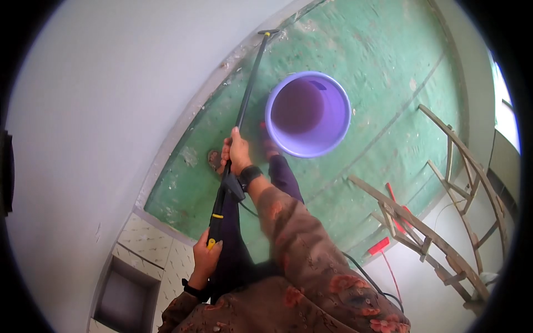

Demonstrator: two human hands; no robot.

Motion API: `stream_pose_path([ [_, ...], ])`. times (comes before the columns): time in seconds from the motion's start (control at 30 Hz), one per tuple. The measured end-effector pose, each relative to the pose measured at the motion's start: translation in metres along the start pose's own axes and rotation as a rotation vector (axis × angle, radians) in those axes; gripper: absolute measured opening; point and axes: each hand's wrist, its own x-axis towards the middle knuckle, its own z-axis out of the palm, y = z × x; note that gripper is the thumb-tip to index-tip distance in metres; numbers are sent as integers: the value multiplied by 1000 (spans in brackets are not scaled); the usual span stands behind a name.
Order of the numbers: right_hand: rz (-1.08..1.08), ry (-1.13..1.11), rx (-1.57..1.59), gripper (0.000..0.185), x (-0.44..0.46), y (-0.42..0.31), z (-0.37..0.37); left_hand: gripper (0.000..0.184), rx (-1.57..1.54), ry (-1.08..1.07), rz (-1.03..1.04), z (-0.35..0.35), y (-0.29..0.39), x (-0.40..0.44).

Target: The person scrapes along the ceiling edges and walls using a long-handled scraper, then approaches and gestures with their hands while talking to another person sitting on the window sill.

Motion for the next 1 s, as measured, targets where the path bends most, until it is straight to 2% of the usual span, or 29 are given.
stream_pose_path([
  [0.1,-11,20,-23,46,13,-10,-2,45,-38,3,-31,7,3,12],
  [0.23,-91,26,-64,46,13,-2,-24,46,90,-25,-5,20,-40,8],
  [0.43,-50,107,-113,46,-5,5,-31,44,66,-58,-72,22,-47,-6],
  [0.5,-47,100,-107,46,-6,2,-30,56,16,-159,-216,17,-36,-5],
  [0.6,-32,78,-78,46,-8,-2,-28,57,86,-139,-168,20,-41,-7],
  [0.7,-18,52,-59,45,-7,1,-30,58,26,-157,-244,21,-37,-8],
  [1.0,24,-13,9,45,-1,3,-32,56,31,-115,-221,22,-31,-10],
])
